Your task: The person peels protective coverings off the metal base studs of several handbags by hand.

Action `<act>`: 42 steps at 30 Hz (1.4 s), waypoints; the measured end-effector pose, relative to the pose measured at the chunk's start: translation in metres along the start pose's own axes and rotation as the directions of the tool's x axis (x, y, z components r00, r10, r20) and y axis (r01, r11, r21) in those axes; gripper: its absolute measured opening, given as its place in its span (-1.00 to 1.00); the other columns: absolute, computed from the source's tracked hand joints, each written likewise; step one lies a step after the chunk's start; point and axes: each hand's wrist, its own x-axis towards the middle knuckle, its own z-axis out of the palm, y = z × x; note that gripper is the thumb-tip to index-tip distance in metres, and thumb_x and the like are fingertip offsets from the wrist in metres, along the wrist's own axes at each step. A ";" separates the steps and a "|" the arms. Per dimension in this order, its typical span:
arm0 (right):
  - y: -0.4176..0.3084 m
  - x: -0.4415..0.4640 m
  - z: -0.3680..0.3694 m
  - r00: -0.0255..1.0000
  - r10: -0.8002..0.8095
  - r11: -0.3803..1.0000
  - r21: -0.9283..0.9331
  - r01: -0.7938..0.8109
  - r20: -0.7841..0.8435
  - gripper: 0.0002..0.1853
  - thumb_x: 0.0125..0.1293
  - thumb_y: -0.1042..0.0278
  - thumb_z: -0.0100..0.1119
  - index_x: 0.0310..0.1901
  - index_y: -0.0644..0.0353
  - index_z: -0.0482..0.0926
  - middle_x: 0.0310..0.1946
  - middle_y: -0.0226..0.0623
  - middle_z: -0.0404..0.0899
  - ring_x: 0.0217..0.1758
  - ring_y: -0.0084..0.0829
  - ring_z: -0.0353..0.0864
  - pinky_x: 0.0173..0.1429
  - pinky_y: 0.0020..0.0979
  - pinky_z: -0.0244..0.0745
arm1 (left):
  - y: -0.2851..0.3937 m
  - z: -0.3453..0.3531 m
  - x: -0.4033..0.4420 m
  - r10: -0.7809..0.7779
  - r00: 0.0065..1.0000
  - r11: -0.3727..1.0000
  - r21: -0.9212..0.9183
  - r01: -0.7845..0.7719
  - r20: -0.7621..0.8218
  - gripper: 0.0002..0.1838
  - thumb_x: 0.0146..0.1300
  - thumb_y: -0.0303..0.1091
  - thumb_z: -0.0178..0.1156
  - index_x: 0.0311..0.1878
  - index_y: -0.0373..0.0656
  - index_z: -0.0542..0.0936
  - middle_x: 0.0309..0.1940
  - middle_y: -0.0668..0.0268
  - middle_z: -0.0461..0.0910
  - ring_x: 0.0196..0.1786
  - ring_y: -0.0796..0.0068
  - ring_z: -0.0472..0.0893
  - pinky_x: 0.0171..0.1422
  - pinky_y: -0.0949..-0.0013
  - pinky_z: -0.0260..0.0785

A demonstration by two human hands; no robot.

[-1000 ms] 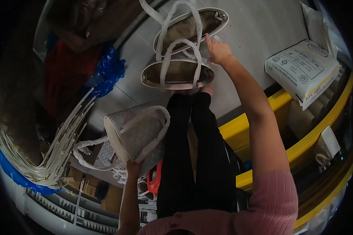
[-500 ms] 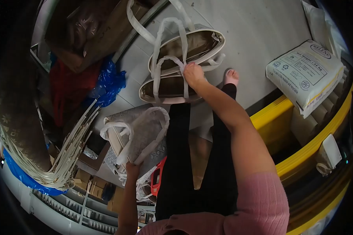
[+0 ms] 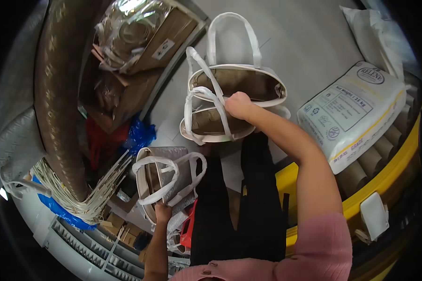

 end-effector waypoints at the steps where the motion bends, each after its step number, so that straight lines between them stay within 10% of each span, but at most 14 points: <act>1: 0.020 -0.016 -0.025 1.000 0.017 1.000 -0.024 -0.018 -0.014 -0.86 -0.11 0.33 -0.03 -0.64 0.09 0.52 -0.64 -0.32 0.51 -0.55 -0.34 0.53 -0.50 -0.36 0.39 | 0.025 -0.004 0.008 0.025 0.999 1.000 -0.009 -0.025 -0.019 -0.82 -0.34 -0.52 0.02 -0.55 -0.39 0.44 -0.67 -0.07 0.41 -0.54 -0.03 0.45 -0.42 0.10 0.29; 10: 0.205 -0.146 -0.206 0.888 0.458 0.886 -0.064 -0.460 -0.042 -0.84 -0.08 0.39 -0.06 -0.57 0.17 0.55 -0.54 -0.20 0.52 -0.47 -0.25 0.54 -0.43 -0.31 0.43 | 0.290 -0.066 0.109 0.318 0.945 0.922 0.207 -0.326 0.072 -0.84 -0.13 -0.45 -0.02 -0.44 -0.12 0.53 -0.54 0.06 0.48 -0.44 0.08 0.50 -0.37 0.14 0.35; 20: 0.376 -0.205 -0.333 0.713 0.682 0.707 -0.101 -0.700 -0.165 -0.82 -0.09 0.35 -0.02 -0.42 0.15 0.54 -0.62 -0.12 0.49 -0.51 -0.16 0.50 -0.41 -0.23 0.41 | 0.519 -0.128 0.227 0.592 0.804 0.804 0.027 -0.594 0.055 -0.83 -0.19 -0.43 0.02 -0.47 -0.09 0.56 -0.53 0.13 0.50 -0.44 0.15 0.52 -0.36 0.20 0.38; 32: 0.551 -0.039 -0.478 0.753 0.641 0.760 -0.013 -0.650 -0.152 -0.81 -0.12 0.30 0.06 -0.52 0.26 0.52 -0.61 -0.08 0.47 -0.50 -0.11 0.48 -0.36 -0.19 0.40 | 0.639 -0.283 0.342 -0.006 0.991 0.937 -0.348 -0.041 -0.132 -0.83 -0.14 -0.44 0.01 -0.43 -0.20 0.54 -0.48 0.03 0.49 -0.37 0.04 0.49 -0.25 0.10 0.33; 42: 0.578 0.276 -0.575 0.948 0.285 0.934 -0.182 -0.307 -0.138 -0.79 -0.05 0.25 0.03 -0.55 0.23 0.51 -0.59 -0.11 0.49 -0.51 -0.14 0.49 -0.39 -0.22 0.42 | 0.647 -0.367 0.485 -0.499 0.834 0.589 -0.798 0.128 -0.235 -0.79 -0.08 -0.46 -0.04 -0.35 -0.29 0.50 -0.45 -0.07 0.46 -0.31 -0.05 0.45 -0.20 0.08 0.28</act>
